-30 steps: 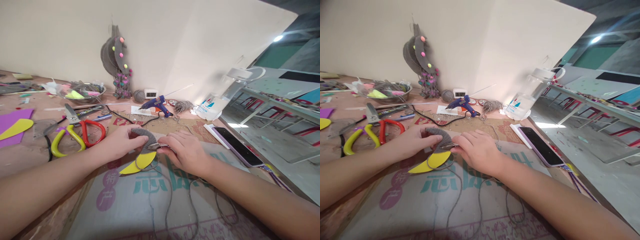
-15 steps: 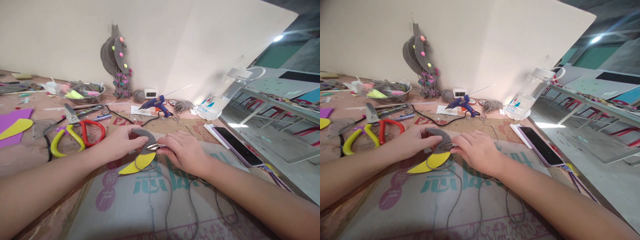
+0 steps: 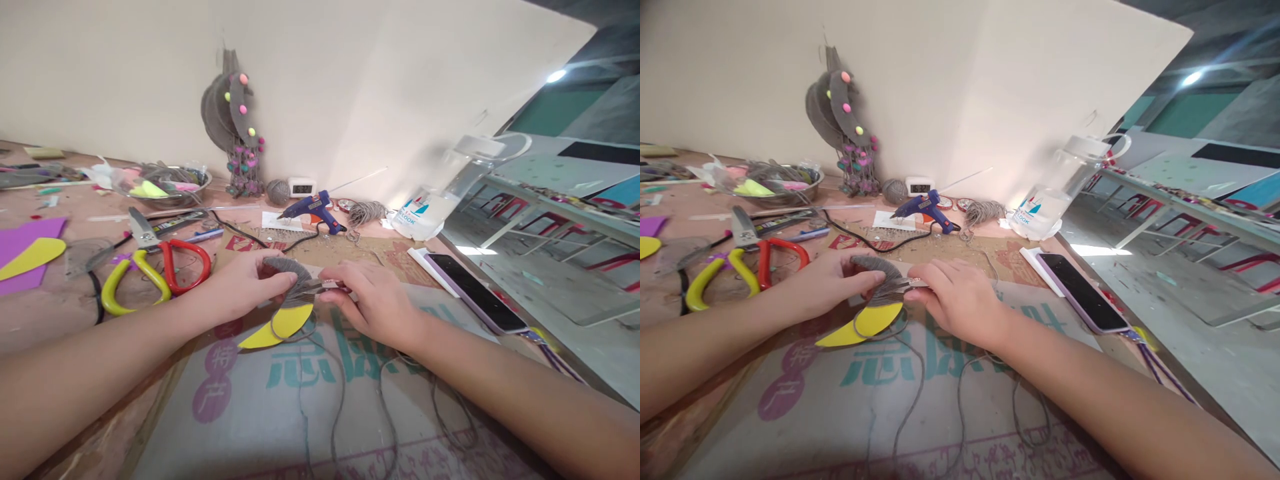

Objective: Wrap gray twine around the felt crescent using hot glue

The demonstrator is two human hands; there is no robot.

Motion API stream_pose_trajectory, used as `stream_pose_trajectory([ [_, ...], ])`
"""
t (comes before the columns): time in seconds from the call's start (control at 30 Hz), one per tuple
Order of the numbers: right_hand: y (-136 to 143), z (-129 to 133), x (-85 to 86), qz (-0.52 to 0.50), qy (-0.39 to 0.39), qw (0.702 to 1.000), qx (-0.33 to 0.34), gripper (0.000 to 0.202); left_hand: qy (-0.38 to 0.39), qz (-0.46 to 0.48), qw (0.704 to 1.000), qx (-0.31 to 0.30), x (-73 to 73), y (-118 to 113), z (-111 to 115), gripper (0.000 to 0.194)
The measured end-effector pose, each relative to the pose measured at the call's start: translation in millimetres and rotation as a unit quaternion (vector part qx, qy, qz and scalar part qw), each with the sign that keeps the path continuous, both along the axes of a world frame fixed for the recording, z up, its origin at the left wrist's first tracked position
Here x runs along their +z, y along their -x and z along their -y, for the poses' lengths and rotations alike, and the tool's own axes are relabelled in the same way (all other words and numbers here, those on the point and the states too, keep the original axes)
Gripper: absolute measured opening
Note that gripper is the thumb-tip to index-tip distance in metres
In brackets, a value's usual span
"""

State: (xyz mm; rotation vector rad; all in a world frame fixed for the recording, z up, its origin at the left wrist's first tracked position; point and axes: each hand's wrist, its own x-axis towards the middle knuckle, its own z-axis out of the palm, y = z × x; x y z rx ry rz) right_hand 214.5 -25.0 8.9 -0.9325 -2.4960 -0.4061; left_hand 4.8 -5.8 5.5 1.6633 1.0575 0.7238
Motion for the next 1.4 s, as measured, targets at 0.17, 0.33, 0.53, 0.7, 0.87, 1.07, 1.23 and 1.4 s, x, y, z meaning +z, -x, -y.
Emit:
stream_pose_trajectory([
  [0.17,1.2,1.5,0.4,0.018,0.002,1.000,0.011,0.026,-0.007,0.005,1.000,0.002,0.2,-0.8,-0.3,0.013],
  [0.33,2.2,2.3,1.0,0.036,-0.013,0.999,0.029,0.022,-0.009,0.006,1.000,-0.001,-1.3,-0.5,-1.3,0.014],
  [0.53,2.1,2.3,1.2,0.035,-0.013,0.999,0.027,0.022,-0.013,0.003,1.000,-0.004,-2.0,0.4,-1.1,0.014],
  [0.7,1.7,2.2,1.2,0.036,-0.010,0.999,0.029,0.022,-0.008,0.007,1.000,-0.007,-1.9,0.1,-1.1,0.014],
  [0.87,1.2,1.5,0.2,0.039,-0.005,0.999,0.026,0.023,-0.004,0.002,1.000,-0.007,-1.7,-0.2,-1.5,0.014],
  [1.07,1.2,1.5,-0.2,0.029,0.003,0.999,0.029,0.022,-0.004,0.005,1.000,0.000,-1.6,-0.2,-1.1,0.014],
  [1.23,1.5,1.7,-0.1,0.038,0.003,0.999,0.020,0.023,-0.003,-0.003,1.000,0.002,0.0,0.1,-0.2,0.014],
  [1.4,1.8,2.0,-0.3,0.038,0.004,0.999,0.014,0.023,-0.010,-0.010,1.000,0.004,-0.4,0.3,-0.9,0.016],
])
